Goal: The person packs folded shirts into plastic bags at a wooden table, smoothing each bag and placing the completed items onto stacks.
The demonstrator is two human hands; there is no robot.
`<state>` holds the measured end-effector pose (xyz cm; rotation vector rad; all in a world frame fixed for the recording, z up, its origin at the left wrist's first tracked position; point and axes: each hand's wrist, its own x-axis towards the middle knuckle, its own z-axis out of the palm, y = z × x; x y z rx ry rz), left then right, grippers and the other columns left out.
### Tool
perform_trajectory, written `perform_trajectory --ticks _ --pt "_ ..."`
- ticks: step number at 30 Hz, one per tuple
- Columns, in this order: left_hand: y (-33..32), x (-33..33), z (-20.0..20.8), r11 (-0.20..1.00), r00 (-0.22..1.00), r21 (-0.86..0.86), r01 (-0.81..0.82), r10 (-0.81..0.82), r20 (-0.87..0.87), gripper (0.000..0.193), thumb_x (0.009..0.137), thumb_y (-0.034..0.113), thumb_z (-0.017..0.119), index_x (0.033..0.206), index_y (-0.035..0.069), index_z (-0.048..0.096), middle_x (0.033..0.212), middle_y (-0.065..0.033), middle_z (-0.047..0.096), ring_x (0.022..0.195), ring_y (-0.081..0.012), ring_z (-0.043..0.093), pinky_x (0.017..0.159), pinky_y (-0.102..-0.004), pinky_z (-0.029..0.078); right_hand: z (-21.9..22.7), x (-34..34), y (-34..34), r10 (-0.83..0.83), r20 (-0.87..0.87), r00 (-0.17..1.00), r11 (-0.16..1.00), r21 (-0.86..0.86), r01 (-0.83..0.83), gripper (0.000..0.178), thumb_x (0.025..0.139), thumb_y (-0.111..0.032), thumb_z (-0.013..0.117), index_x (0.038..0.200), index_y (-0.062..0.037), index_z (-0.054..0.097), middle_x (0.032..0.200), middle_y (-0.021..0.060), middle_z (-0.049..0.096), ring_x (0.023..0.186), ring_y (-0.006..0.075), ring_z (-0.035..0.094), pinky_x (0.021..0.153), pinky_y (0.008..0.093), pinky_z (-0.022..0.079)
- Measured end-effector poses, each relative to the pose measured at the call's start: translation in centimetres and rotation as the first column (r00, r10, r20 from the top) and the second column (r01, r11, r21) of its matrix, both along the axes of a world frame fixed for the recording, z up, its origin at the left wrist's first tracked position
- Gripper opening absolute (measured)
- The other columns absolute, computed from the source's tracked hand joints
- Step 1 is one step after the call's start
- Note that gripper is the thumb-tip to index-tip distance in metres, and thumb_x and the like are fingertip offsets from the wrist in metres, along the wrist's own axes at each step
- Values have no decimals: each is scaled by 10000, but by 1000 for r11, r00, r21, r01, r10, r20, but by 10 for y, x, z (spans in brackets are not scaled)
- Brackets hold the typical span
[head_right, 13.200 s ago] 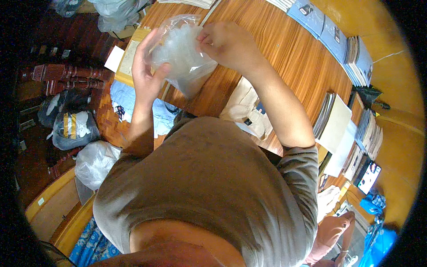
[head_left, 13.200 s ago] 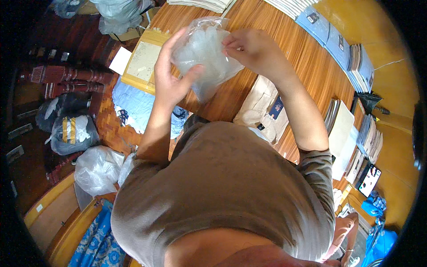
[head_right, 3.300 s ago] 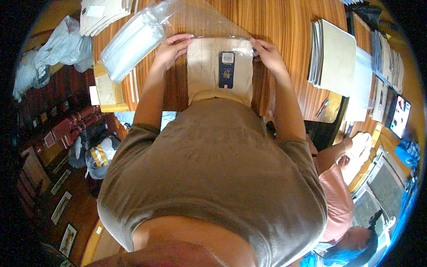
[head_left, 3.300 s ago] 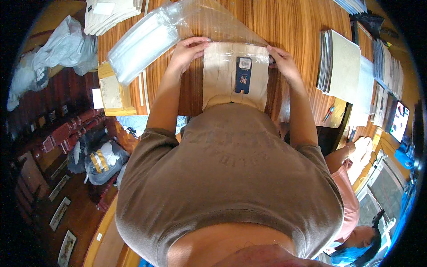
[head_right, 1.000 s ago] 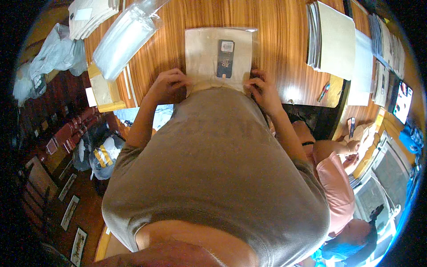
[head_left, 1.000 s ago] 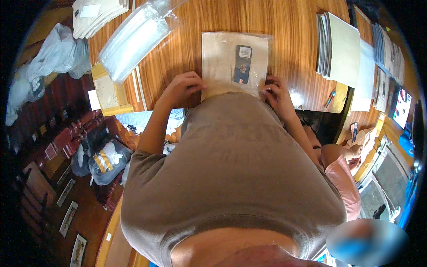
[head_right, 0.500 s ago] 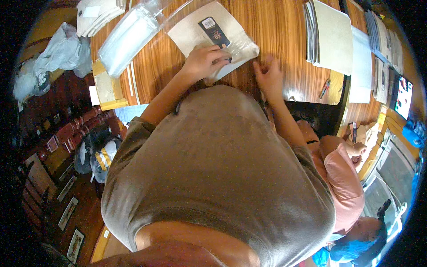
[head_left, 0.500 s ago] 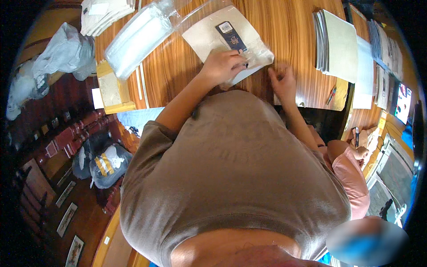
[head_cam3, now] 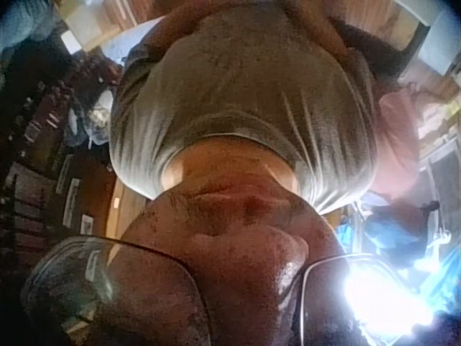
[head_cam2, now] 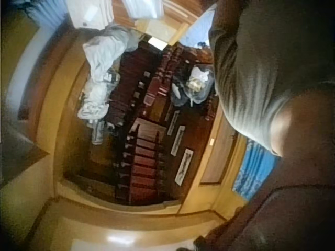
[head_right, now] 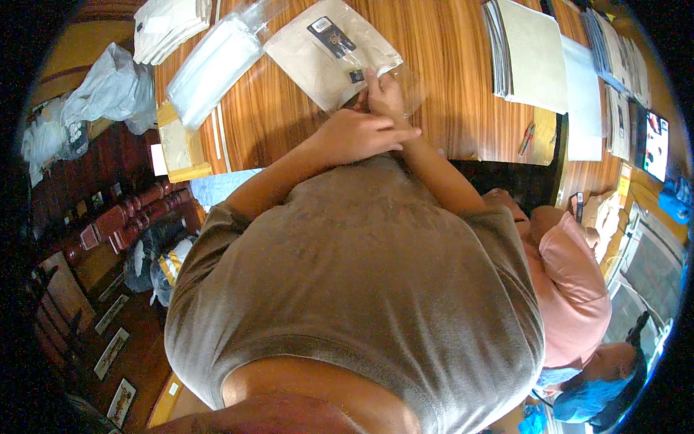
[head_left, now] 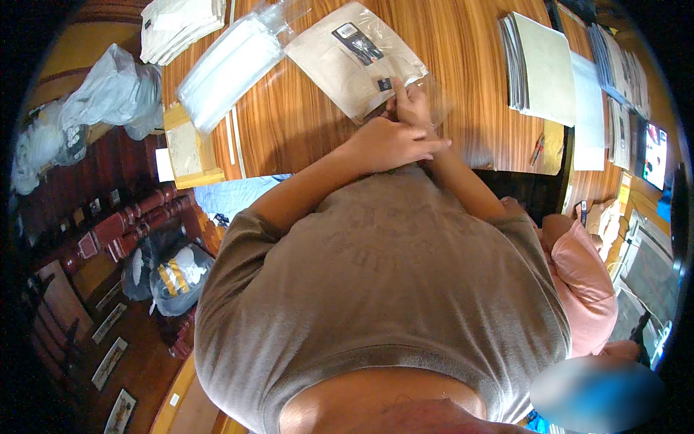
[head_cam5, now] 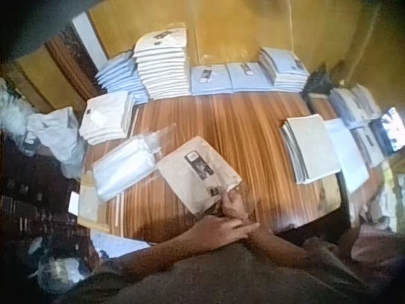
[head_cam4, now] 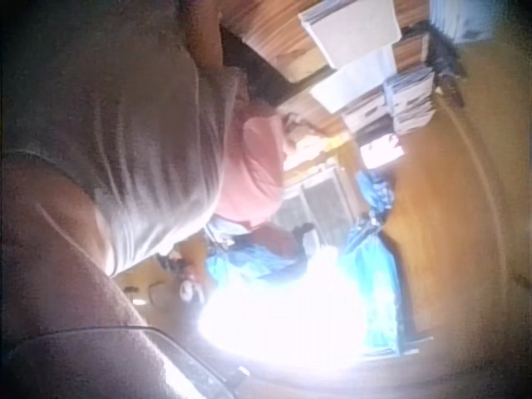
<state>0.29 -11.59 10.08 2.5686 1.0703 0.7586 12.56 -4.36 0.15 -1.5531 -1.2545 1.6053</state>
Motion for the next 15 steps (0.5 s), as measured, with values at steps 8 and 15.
perform_trajectory --ticks 8,15 --pt "-17 -82 -55 962 951 -123 -246 214 -225 818 809 598 767 1482 177 572 1586 -131 444 1499 -383 355 1238 -608 246 3 28 -20 20 -218 976 984 -166 -58 440 1122 -408 470 1045 15 563 778 130 685 636 245 685 566 362 573" --pt "-59 -52 -94 958 958 138 -250 265 -106 460 872 468 755 1177 125 733 1369 -106 639 1361 -331 549 1160 -579 412 19 153 -110 162 -282 946 861 -428 -275 400 1075 -375 591 1207 -12 695 1062 89 756 862 181 718 731 345 582"
